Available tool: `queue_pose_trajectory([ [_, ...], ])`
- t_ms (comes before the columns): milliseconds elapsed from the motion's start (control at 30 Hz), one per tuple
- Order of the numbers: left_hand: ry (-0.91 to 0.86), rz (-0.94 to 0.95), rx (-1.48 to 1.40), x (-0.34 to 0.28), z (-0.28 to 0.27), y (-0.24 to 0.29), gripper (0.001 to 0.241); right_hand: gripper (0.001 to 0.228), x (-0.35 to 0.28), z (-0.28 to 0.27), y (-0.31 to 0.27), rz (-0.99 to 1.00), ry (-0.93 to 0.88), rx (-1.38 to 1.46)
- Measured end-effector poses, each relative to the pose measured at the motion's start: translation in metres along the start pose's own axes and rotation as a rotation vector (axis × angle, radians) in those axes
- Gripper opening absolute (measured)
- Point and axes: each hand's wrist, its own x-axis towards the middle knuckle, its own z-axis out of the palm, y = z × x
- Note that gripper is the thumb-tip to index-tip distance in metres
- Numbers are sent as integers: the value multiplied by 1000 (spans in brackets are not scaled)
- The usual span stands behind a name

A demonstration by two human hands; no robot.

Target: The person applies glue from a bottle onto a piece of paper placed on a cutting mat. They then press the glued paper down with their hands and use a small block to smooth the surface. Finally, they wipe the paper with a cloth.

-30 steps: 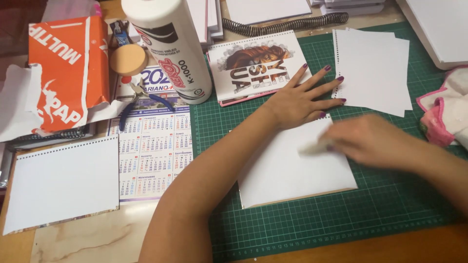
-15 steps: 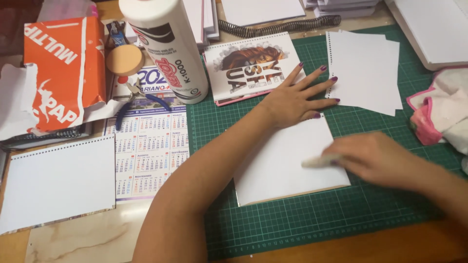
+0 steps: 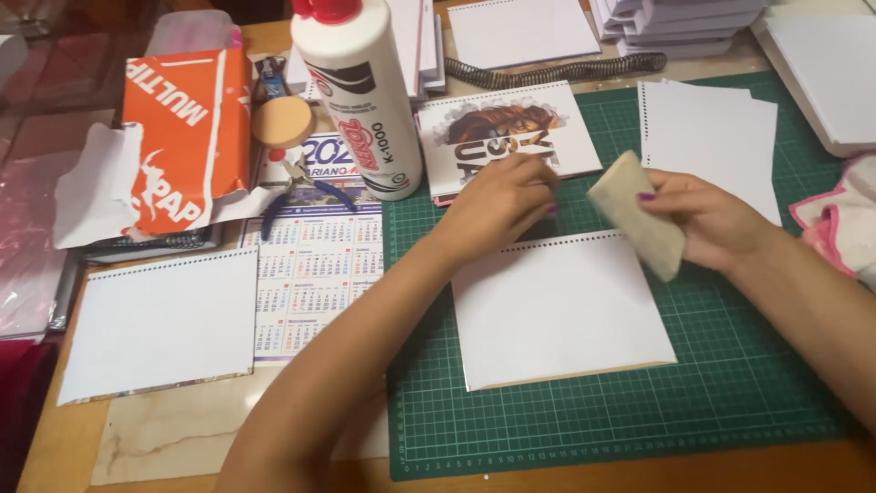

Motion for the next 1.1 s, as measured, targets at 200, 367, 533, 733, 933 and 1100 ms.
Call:
queue_pose_trajectory([
  [200,226,-691,-649,-19,9,24,36,24,8,33,7,-65,25,117],
  [367,332,-1037,-1368,-16,1,33,51,21,14,43,10,-53,42,147],
  [533,389,-1092,-1570,-16,-10,38,65,17,24,46,12,-67,52,174],
  [733,389,-1082,-1633,-25,-12,35,79,23,28,51,17,-55,78,173],
  [933,146,-760,-1166,-35,-24,34,15,19,23,46,18,-42,138,188],
  [1100,-214,-220,-136,-41,-33,37,25,69,11,70,-1,-51,403,-158],
])
